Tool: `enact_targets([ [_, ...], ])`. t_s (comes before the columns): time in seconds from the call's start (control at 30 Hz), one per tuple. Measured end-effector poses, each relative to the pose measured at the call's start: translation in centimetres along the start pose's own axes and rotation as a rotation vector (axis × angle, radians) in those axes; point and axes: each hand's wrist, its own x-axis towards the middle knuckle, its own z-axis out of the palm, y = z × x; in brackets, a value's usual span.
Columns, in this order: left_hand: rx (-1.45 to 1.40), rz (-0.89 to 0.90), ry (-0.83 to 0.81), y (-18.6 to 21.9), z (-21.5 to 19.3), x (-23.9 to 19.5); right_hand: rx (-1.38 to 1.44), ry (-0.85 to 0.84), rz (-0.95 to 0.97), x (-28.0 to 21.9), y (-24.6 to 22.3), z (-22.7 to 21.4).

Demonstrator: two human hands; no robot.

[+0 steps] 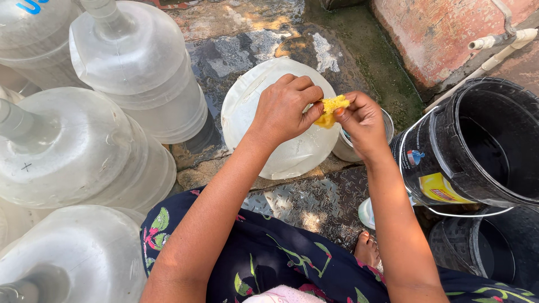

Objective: The person scrubs the exterior of a large plastic water jug using a toothbrush and a yellow sponge. They dip the sponge into a small bucket of soapy water and wipe the jug's surface, then place the cleaned jug aside.

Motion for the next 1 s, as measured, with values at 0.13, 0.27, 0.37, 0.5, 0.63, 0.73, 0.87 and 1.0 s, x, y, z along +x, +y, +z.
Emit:
enact_targets([
  [0.13, -0.078, -0.040, -0.020, -0.3, -1.2, 0.0, -0.233, 0.236, -0.099, 2.0, -0.6, -2.1],
  [0.27, -0.168, -0.053, -0.073, -0.4, -2.8, 0.1, -0.998, 0.282, -0.267, 2.6, -1.1, -0.9],
  [0.37, 0.049, -0.151, -0.038, -0.1, -3.0, 0.0, -1.228, 0.090, -0.391, -1.4, 0.3, 4.8],
  [0.5, 0.248, -0.431, -0.168, -0.6, -3.1, -0.4, -1.386, -0.220, -0.502, -9.5, 2.6, 11.8],
  [0.63, 0.115, -0.215, -0.154, -1.8, -3.9, -0.4, -1.406, -0.092, -0.219, -5.6, 3.0, 8.9],
  [0.73, 0.043, -0.110, -0.234, -2.0, -4.7, -0.3, -1.148, -0.082, -0.004, 2.2, 1.7, 5.1],
  [0.87, 0.140, -0.201, -0.146, -1.5, -4.9, -0.1, -1.200, -0.170, 0.056, 3.9, -0.5, 5.5],
  [1.0, 0.258, -0.409, -0.082, -1.8, -4.3, -0.3, -1.447, -0.271, -0.261, -6.7, -1.0, 12.0],
])
